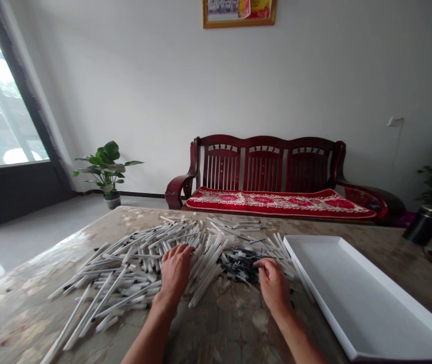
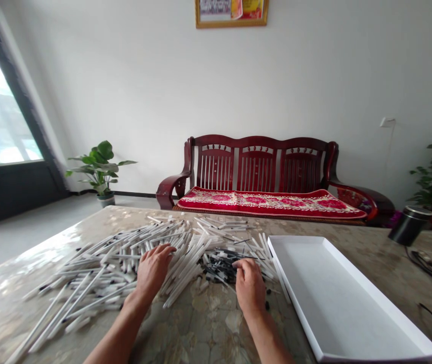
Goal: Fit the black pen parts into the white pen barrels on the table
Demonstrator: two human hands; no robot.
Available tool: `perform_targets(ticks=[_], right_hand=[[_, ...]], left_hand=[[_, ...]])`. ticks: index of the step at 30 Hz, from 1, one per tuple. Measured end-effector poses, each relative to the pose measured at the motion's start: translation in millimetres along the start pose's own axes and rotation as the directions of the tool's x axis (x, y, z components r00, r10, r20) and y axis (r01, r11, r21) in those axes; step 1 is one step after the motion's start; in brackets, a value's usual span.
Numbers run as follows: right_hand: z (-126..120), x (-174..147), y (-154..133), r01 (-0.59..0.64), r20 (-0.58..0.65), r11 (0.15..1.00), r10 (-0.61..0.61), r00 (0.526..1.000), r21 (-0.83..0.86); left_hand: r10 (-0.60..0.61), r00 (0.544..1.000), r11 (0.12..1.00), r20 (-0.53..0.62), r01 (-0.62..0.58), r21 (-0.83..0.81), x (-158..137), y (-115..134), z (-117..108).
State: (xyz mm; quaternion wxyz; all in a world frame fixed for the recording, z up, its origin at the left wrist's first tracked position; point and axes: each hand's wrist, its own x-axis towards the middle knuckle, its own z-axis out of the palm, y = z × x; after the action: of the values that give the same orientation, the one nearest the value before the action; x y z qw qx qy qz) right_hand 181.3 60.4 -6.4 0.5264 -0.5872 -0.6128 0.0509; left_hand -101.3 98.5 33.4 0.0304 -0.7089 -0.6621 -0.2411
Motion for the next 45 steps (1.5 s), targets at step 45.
perform_targets(ticks=[45], right_hand=[[2.9,-6.8,-29.8,-0.191,0.303,0.952,0.113,0.946,0.239]], left_hand=[[-0.294,0.8,-0.472,0.523,0.354,-0.808,-40.2,93.5,27.7]])
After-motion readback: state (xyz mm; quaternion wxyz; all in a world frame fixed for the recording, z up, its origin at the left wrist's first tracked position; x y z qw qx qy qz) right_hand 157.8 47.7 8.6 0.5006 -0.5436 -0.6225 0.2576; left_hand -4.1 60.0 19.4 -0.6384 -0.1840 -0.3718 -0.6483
